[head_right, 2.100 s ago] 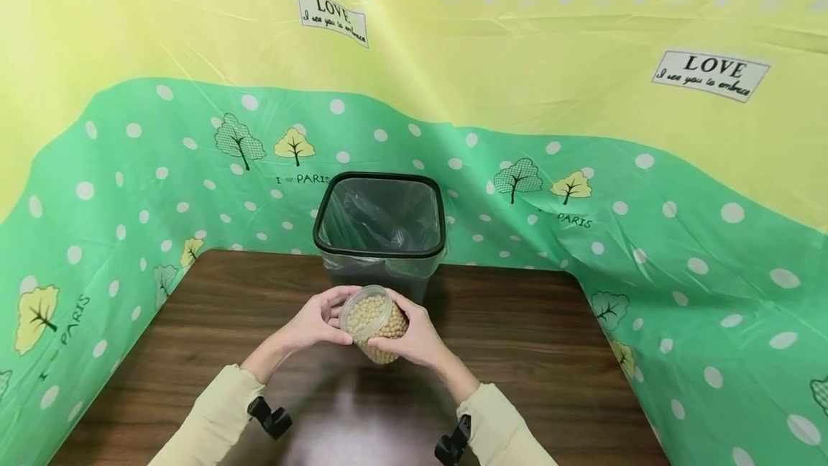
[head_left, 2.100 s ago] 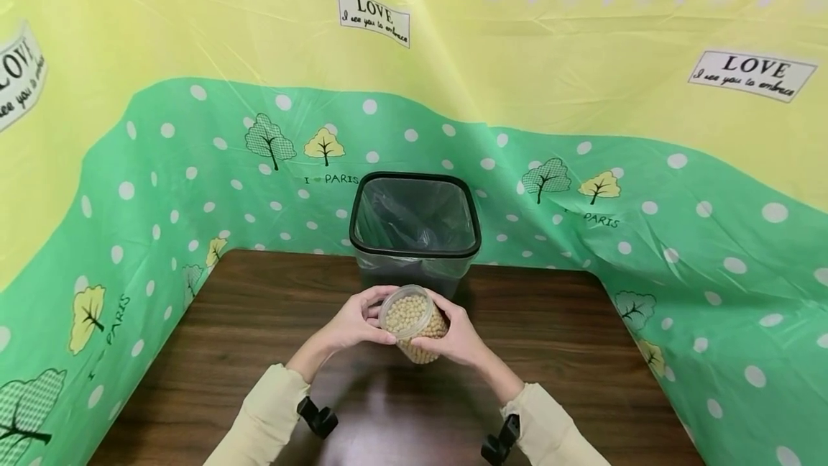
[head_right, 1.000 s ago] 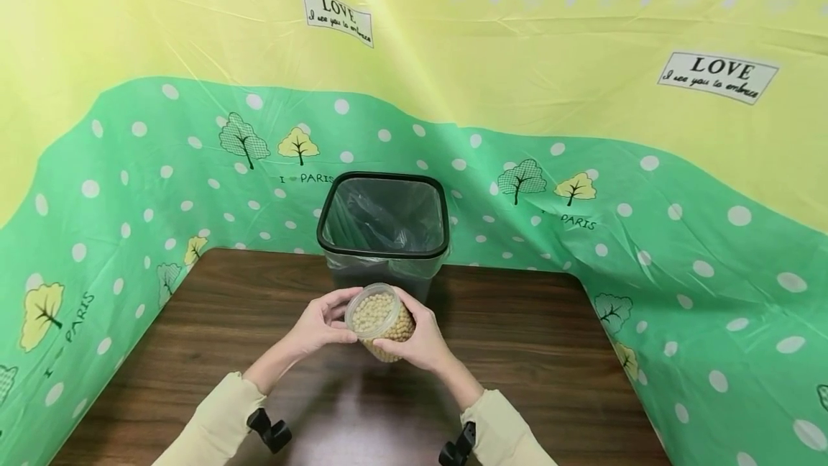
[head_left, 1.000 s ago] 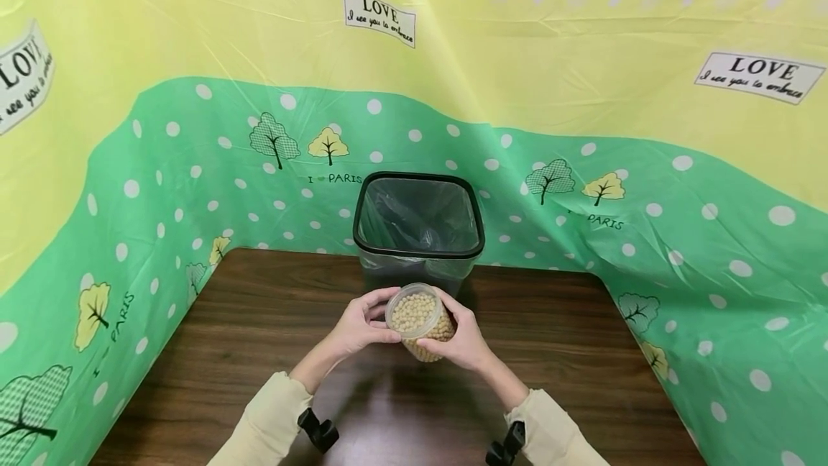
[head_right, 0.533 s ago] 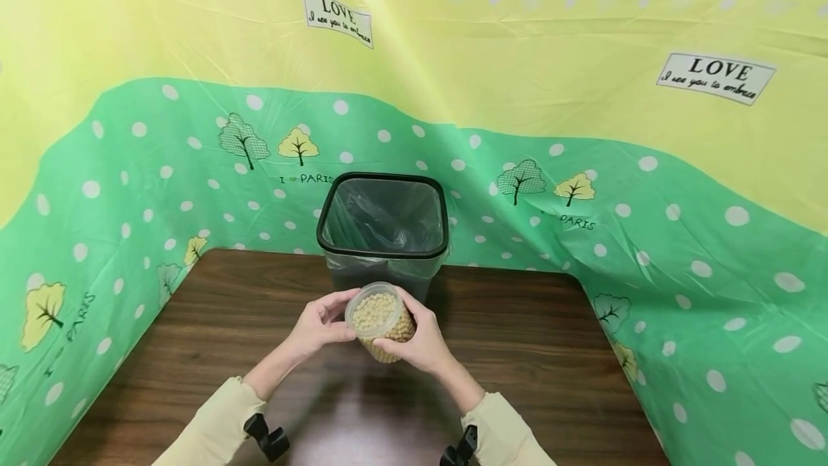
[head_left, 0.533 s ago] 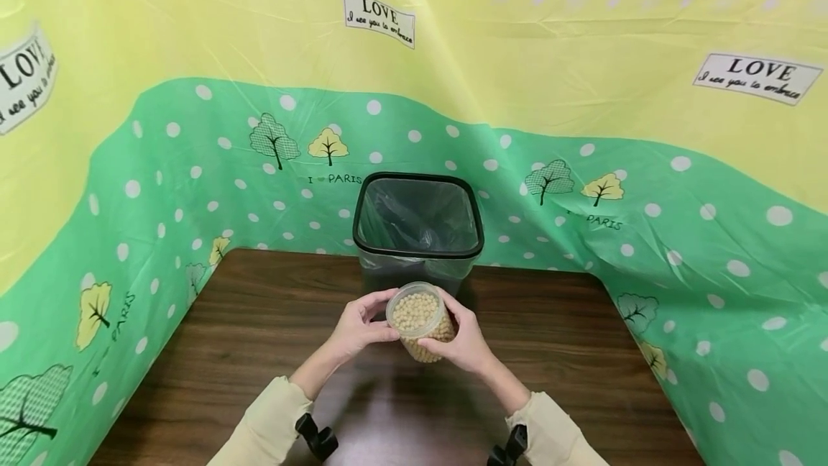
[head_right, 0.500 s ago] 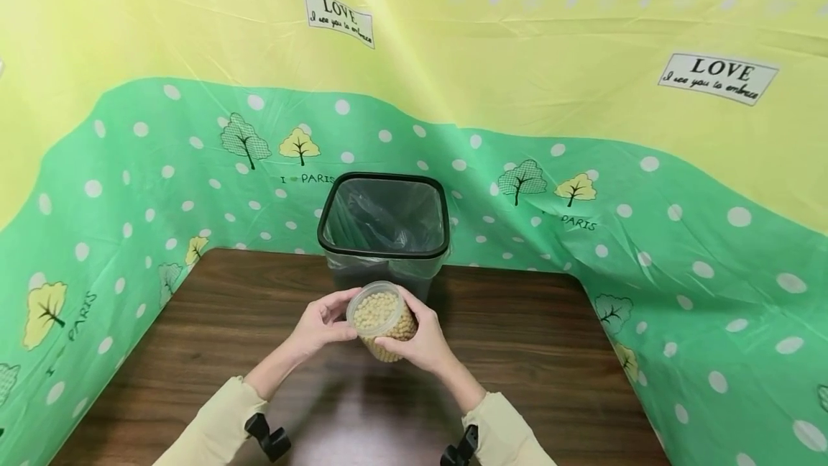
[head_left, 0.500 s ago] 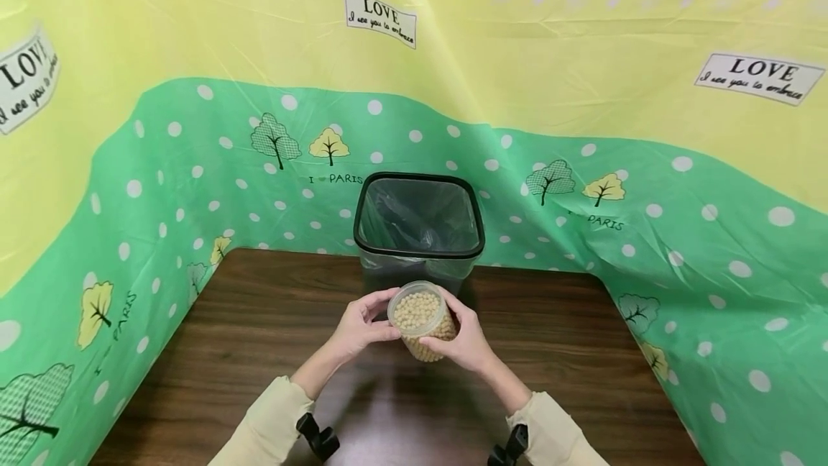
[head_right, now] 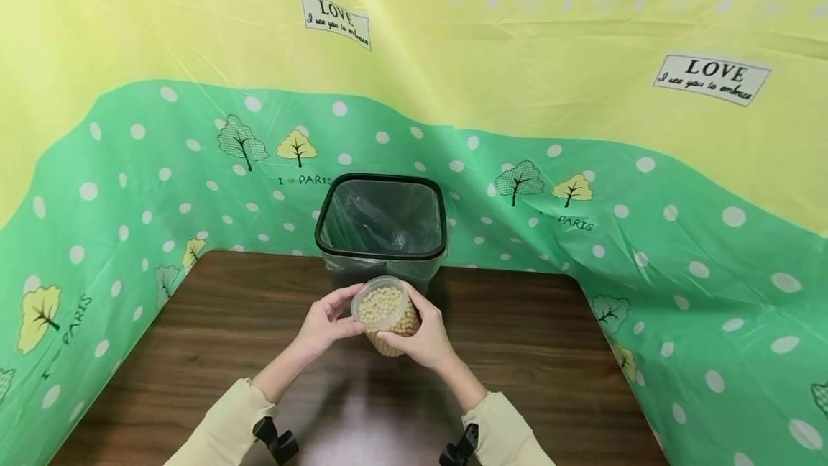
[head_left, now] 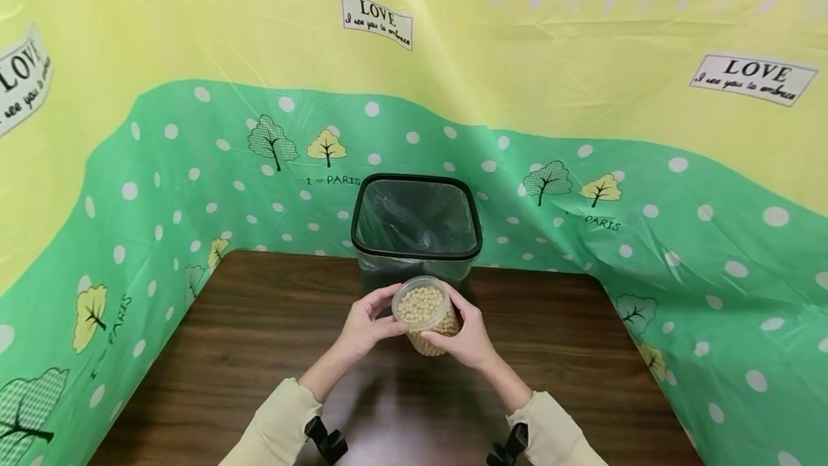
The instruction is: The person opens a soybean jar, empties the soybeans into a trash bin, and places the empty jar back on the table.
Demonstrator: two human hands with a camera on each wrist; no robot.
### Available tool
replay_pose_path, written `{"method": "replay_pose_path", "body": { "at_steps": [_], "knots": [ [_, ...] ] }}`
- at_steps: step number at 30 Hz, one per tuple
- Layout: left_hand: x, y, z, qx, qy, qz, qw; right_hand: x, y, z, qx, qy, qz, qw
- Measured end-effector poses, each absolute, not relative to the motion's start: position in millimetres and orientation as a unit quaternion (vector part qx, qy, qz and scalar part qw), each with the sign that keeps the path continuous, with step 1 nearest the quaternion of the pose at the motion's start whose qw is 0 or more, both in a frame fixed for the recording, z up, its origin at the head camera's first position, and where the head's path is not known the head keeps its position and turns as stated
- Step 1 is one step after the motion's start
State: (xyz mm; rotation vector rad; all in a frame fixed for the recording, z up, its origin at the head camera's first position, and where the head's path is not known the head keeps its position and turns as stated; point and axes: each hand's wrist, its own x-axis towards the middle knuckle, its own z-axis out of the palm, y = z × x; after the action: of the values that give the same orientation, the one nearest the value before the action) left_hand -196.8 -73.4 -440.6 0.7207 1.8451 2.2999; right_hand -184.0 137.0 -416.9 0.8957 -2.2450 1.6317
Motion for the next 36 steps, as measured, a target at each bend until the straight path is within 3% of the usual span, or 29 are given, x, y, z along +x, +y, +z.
{"method": "replay_pose_path", "body": {
  "at_steps": [7,14,21,29,36],
  "knots": [
    [-200,-83,-441,0.288,0.592,0.747,0.095,-192,144,-430,0.346,-0.705,0.618,0.012],
    [-190,-74,-437,0.256,0.596,0.760,0.034,-184,137,-416,0.331,-0.752,0.559,0.111],
    [-192,-80,-433,0.289,0.587,0.752,0.079,-193,144,-424,0.366,-0.676,0.640,0.002],
    [-186,-72,-434,0.241,0.624,0.743,0.007,-181,135,-415,0.323,-0.743,0.574,0.117],
    [-193,-82,-434,0.291,0.599,0.742,0.077,-188,141,-431,0.340,-0.721,0.600,0.057]
  ]
}}
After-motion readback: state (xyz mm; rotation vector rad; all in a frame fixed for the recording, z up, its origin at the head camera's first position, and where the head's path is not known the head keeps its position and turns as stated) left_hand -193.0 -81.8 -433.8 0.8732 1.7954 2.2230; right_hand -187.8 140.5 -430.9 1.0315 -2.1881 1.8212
